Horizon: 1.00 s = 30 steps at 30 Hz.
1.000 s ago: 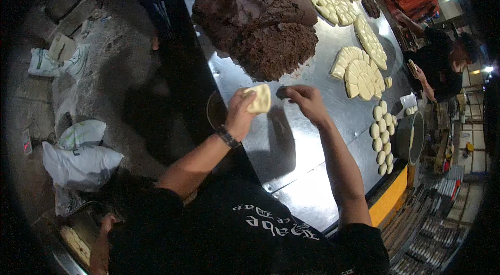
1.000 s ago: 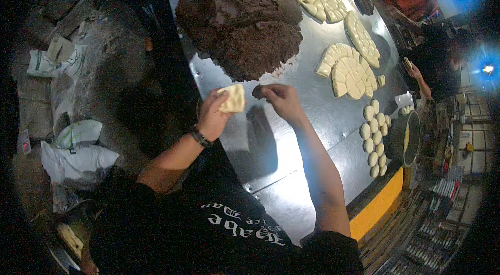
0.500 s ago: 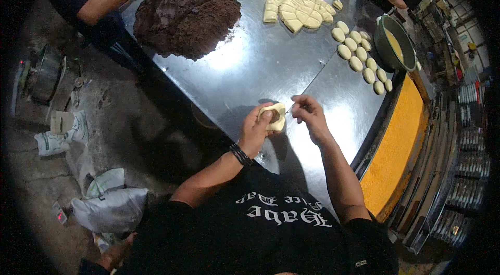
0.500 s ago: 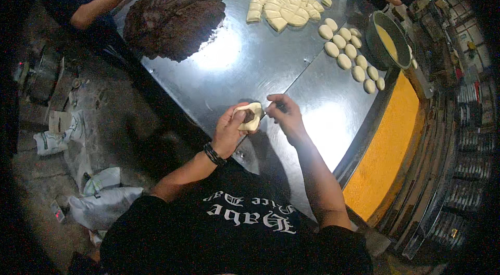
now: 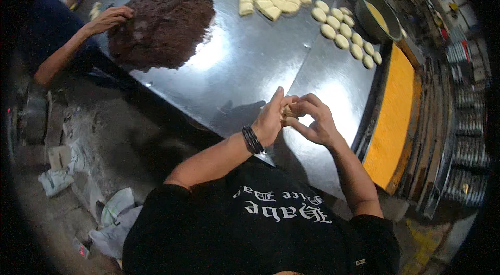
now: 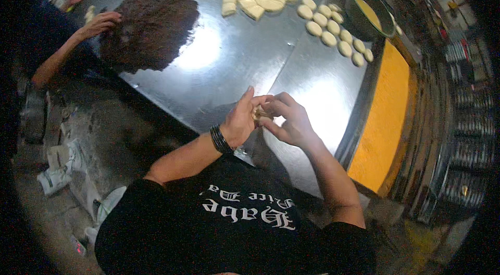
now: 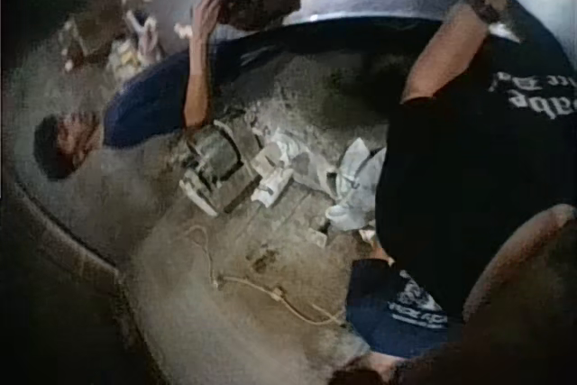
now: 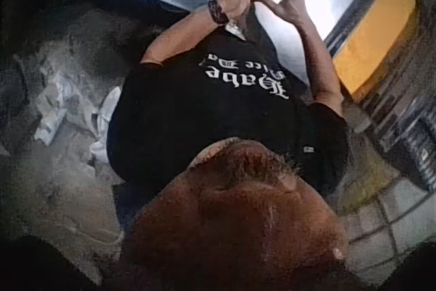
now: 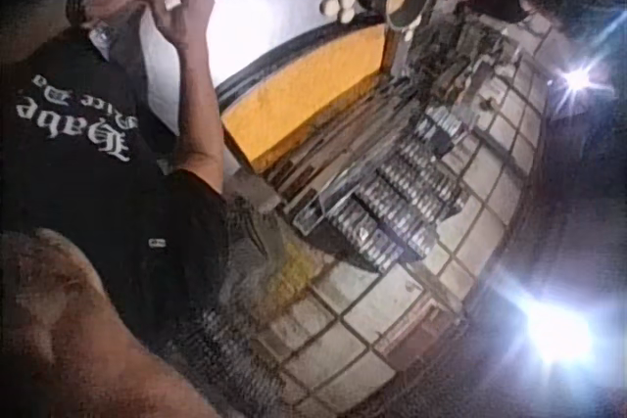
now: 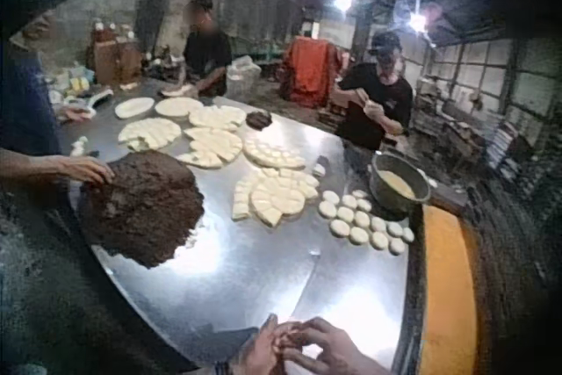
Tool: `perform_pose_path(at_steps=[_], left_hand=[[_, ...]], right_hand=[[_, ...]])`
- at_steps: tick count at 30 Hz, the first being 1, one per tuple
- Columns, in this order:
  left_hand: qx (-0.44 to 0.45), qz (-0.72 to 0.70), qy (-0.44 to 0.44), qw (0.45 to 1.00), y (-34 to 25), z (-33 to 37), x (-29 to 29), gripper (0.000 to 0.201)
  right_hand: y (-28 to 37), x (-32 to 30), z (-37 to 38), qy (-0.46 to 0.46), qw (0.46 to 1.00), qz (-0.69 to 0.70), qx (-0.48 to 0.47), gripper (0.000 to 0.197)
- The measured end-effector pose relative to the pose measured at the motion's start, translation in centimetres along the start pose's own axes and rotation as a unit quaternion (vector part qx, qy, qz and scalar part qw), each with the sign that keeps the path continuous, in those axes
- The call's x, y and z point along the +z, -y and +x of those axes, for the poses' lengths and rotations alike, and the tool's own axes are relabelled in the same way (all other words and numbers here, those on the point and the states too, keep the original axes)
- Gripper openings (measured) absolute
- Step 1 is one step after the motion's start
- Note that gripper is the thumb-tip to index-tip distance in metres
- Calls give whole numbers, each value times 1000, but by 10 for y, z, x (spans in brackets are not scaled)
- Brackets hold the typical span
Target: The person fills small dough pieces with a dark paste, rolls them into balls, dips them in a liquid, and coats them in yellow crumbs. The finished pastries are placed onto a metal tray.
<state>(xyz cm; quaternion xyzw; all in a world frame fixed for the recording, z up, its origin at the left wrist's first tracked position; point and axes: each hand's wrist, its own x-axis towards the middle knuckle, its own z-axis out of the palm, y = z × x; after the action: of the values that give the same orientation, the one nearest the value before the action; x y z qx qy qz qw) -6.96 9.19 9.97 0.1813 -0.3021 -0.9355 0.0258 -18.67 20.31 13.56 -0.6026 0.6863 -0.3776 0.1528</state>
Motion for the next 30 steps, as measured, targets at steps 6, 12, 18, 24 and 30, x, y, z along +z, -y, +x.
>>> perform_pose_path(at_steps=[6,12,18,24,30], left_hand=[[-191,129,-1,973,78,26,7,54],[240,597,67,763,105,34,-37,27],[240,691,111,673,78,24,-25,12],[273,608,60,743,71,9,-12,21],[258,563,50,784,93,22,-36,29]], right_hand=[[-41,-7,-106,18,940,53,336,15],[-31,42,-142,-195,947,-167,195,22],[-50,24,-114,-14,978,29,207,18],[-113,13,-96,160,906,295,257,18],[-85,35,-131,-115,914,313,231,16]])
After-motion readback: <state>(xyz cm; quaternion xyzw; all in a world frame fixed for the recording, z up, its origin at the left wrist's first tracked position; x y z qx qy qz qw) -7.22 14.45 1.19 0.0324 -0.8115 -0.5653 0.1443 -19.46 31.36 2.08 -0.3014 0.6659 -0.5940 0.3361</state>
